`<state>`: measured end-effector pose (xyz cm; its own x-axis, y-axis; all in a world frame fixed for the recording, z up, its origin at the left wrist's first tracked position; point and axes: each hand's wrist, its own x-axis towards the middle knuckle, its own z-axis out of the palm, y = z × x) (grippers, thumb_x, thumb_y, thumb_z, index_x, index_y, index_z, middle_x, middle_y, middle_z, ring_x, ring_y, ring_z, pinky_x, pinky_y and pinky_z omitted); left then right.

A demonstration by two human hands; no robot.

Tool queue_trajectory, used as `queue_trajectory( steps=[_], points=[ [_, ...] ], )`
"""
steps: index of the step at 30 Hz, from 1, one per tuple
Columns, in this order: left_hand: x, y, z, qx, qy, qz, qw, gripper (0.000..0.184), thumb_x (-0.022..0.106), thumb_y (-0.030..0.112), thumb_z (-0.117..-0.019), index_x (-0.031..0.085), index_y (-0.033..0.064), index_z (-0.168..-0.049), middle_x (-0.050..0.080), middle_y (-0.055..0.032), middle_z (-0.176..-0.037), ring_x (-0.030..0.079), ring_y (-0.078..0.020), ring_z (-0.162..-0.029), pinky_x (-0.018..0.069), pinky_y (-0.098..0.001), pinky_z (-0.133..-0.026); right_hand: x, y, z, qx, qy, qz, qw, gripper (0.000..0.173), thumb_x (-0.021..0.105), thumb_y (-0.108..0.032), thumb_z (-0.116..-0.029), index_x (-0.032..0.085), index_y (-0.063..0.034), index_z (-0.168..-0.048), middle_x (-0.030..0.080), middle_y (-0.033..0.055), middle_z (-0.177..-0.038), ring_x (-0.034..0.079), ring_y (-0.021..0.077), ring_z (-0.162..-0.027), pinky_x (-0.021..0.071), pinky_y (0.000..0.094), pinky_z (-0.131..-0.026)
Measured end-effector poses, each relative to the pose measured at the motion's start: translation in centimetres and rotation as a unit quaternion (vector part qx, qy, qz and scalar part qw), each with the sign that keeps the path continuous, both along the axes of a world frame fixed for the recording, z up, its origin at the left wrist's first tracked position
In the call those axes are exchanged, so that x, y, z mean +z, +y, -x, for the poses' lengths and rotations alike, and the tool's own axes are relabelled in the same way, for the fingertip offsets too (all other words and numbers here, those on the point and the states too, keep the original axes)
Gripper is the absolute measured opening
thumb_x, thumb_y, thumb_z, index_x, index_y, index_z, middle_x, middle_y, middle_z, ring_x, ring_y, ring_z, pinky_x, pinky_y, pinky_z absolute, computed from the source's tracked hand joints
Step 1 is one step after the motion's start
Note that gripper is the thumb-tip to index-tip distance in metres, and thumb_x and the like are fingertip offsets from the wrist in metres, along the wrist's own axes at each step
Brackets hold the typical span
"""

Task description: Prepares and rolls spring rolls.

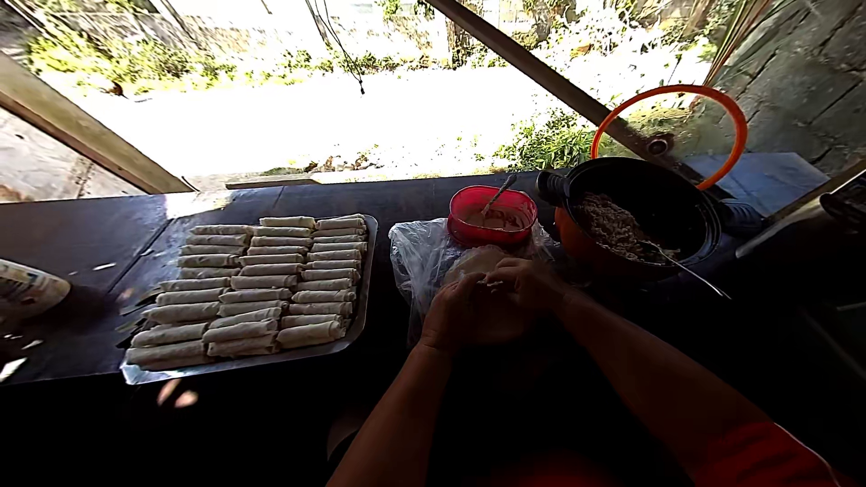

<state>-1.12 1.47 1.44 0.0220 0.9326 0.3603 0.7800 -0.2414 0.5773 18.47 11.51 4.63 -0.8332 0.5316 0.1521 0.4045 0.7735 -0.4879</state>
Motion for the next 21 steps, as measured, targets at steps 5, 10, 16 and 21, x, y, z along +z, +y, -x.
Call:
queue_trajectory(
  steps=[5, 10, 16, 21],
  points=[
    [-0.3, 0.0, -0.3, 0.014, 0.005, -0.013, 1.000, 0.028, 0.055, 0.020, -0.1038, 0.069, 0.0131, -0.127, 0.077, 0.0032, -0.111, 0.071, -0.0110, -0.110, 0.0555, -0.0358, -0.101, -1.7, -0.9, -0.8, 0.002, 0.050, -0.092, 0.994, 0.025, 0.056, -0.027, -0.1045, 0.078, -0.0163, -0.114, 0.074, 0.0018, -0.117, 0.065, 0.0153, -0.118, 0.0501, 0.0313, -0.107],
    [-0.3, -0.6, -0.1, 0.001, 0.007, -0.014, 1.000, 0.033, 0.059, 0.022, -0.1023, 0.065, 0.0139, -0.133, 0.076, 0.0052, -0.116, 0.067, -0.0110, -0.117, 0.0523, -0.0350, -0.105, -2.2, -0.8, -0.9, -0.002, 0.048, -0.079, 0.996, 0.026, 0.055, -0.027, -0.1052, 0.078, -0.0163, -0.111, 0.074, 0.0001, -0.116, 0.065, 0.0140, -0.118, 0.0493, 0.0301, -0.107],
    [-0.2, -0.7, -0.7, 0.008, -0.003, 0.009, 1.000, 0.031, 0.059, 0.022, -0.1022, 0.066, 0.0147, -0.132, 0.076, 0.0054, -0.116, 0.068, -0.0113, -0.114, 0.0538, -0.0351, -0.103, 4.1, -3.6, -1.6, 0.002, 0.021, -0.080, 0.997, 0.027, 0.060, -0.037, -0.1024, 0.075, -0.0211, -0.118, 0.069, -0.0012, -0.119, 0.060, 0.0148, -0.121, 0.0502, 0.0344, -0.106],
    [-0.6, -1.5, 0.8, 0.016, -0.011, 0.005, 1.000, 0.028, 0.059, 0.023, -0.1031, 0.069, 0.0151, -0.128, 0.076, 0.0039, -0.115, 0.069, -0.0107, -0.111, 0.0561, -0.0358, -0.100, 19.5, -15.5, -3.3, 0.251, 0.135, 0.011, 0.958, 0.023, 0.056, -0.017, -0.1044, 0.077, -0.0090, -0.100, 0.073, 0.0073, -0.096, 0.069, 0.0226, -0.099, 0.0537, 0.0389, -0.092]
  ],
)
